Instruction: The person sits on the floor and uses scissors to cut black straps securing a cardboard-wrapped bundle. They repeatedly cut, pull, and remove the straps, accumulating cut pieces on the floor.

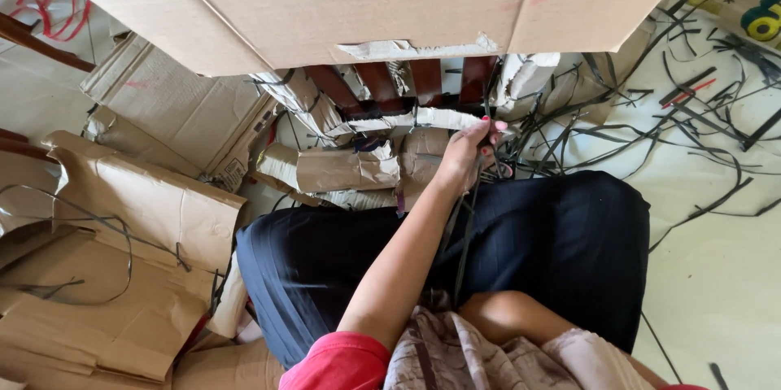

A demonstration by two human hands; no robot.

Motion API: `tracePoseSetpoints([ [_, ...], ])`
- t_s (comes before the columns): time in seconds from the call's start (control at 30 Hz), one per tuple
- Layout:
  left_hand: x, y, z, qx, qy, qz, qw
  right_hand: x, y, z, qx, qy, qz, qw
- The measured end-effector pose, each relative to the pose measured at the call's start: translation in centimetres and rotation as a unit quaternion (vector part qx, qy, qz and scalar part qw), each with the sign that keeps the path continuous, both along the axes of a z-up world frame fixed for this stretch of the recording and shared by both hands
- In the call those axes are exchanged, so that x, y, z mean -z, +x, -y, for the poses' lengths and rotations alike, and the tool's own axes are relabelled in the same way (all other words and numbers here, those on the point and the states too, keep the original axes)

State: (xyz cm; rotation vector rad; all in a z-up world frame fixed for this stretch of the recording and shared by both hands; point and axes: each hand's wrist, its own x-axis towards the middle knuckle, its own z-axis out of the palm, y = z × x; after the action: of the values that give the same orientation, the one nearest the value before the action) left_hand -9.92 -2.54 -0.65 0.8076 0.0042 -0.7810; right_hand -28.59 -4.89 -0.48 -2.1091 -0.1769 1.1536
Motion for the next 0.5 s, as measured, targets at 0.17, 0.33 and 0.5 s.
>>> tracePoseSetpoints([
  [0.17, -0.5, 1.3, 0.7, -0.017, 0.048, 0.173, 0.984, -2.5, -2.5, 1.6, 0.126, 0.1, -0.042, 0.986],
  [0.33, 0.7, 2.7, 1.7, -0.041, 0.11, 0.309, 0.944, -2.5, 1.4, 7.8, 0.365, 0.156, 0.172, 0.901],
  [0.5, -3.7, 1.1, 0.4, -0.013, 0.242, 0.322, 0.915, -1.9, 11.1, 6.8, 0.482, -0.036, 0.15, 0.863],
])
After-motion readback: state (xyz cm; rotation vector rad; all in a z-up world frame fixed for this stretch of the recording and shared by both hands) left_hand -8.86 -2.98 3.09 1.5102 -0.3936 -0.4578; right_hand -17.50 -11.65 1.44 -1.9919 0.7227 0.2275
